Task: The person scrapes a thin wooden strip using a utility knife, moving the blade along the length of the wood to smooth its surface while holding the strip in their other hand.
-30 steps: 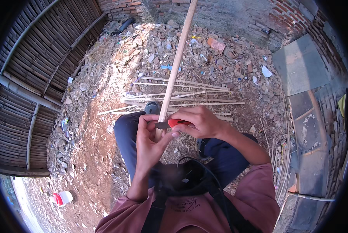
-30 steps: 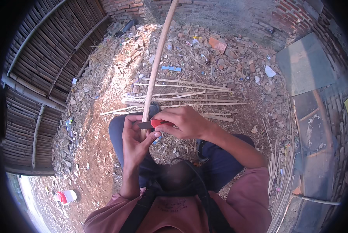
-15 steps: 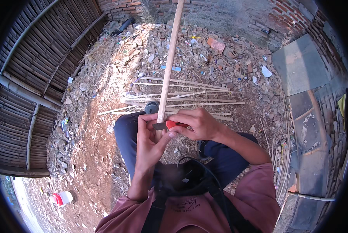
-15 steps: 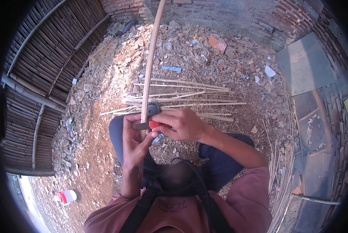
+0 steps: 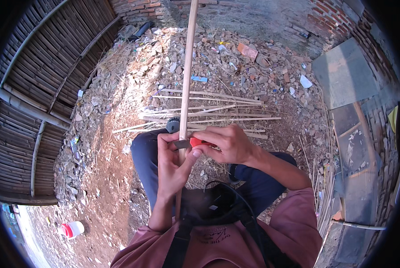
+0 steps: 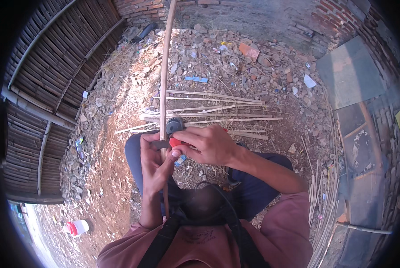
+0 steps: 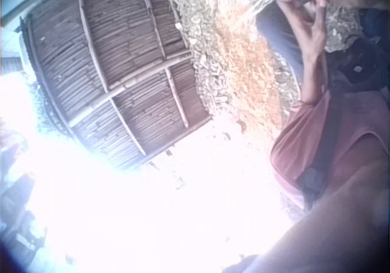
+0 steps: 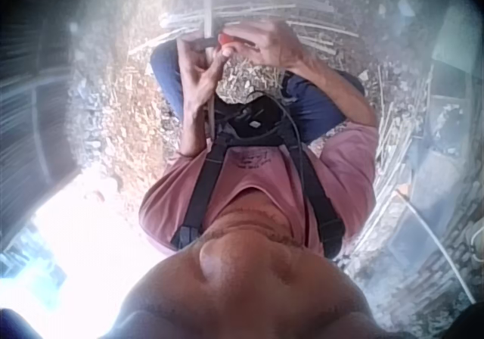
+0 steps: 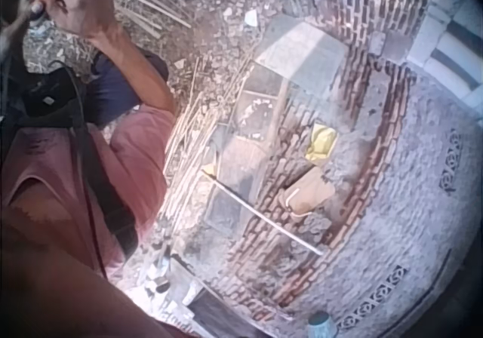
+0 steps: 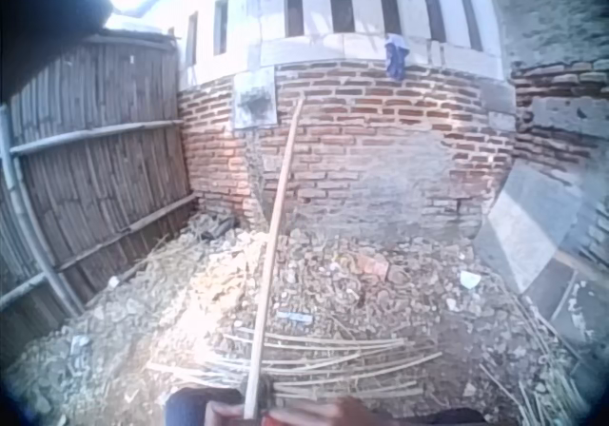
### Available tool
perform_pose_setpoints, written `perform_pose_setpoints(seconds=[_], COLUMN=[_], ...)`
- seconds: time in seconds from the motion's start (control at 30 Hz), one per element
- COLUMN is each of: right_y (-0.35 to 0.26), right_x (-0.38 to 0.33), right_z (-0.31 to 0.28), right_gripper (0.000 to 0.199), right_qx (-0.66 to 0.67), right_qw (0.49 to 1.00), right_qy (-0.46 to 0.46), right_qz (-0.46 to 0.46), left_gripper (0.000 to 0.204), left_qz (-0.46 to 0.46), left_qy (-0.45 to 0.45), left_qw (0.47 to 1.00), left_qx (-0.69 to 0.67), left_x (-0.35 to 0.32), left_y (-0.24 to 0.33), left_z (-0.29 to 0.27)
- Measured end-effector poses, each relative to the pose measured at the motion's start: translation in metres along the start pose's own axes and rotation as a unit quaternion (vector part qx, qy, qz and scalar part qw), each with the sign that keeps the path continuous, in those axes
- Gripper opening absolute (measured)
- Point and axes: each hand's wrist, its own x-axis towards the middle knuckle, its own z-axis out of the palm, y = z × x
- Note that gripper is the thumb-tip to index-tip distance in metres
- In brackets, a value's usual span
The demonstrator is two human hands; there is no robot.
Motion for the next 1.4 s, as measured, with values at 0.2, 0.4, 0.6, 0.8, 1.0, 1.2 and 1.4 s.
perform_pose_setpoints(seconds=[0.2,0.4,0.6,0.8,1.0,1.2,1.4], right_y=[0.006,0.005,0.001,-0.002,-0.005,-0.007,-0.002], right_x=[-0.001,-0.001,0.001,-0.001,-0.001,-0.002,0.004], right_z=[-0.001,0.0,0.0,0.003,0.003,0.007,0.005], right_gripper=[0.027,0.026,0.025,0.025,0.025,0.026,0.027], right_qx=[0.02,0.013,-0.021,-0.055,-0.089,-0.1,-0.09], right_qw=[1.0,1.0,0.999,0.998,0.996,0.995,0.993], right_qy=[-0.011,-0.014,-0.005,0.018,0.005,0.023,0.072], right_qz=[0.011,-0.005,-0.024,-0.03,-0.025,-0.007,0.013], left_gripper=[0.052,0.053,0.053,0.052,0.053,0.044,0.039], left_qz=[0.013,-0.018,0.042,0.035,0.025,0.042,0.023], left_qy=[-0.001,-0.02,-0.008,0.009,0.029,0.056,0.067], left_qw=[1.0,0.999,0.999,0.999,0.999,0.997,0.996], left_qx=[0.005,-0.032,-0.011,0.013,0.016,0.027,0.05], left_x=[0.004,0.003,0.004,0.003,0.003,0.007,0.008], left_y=[-0.004,0.001,-0.009,-0.008,-0.005,-0.003,-0.002], left_z=[0.0,-0.003,-0.001,-0.001,0.004,0.01,0.013])
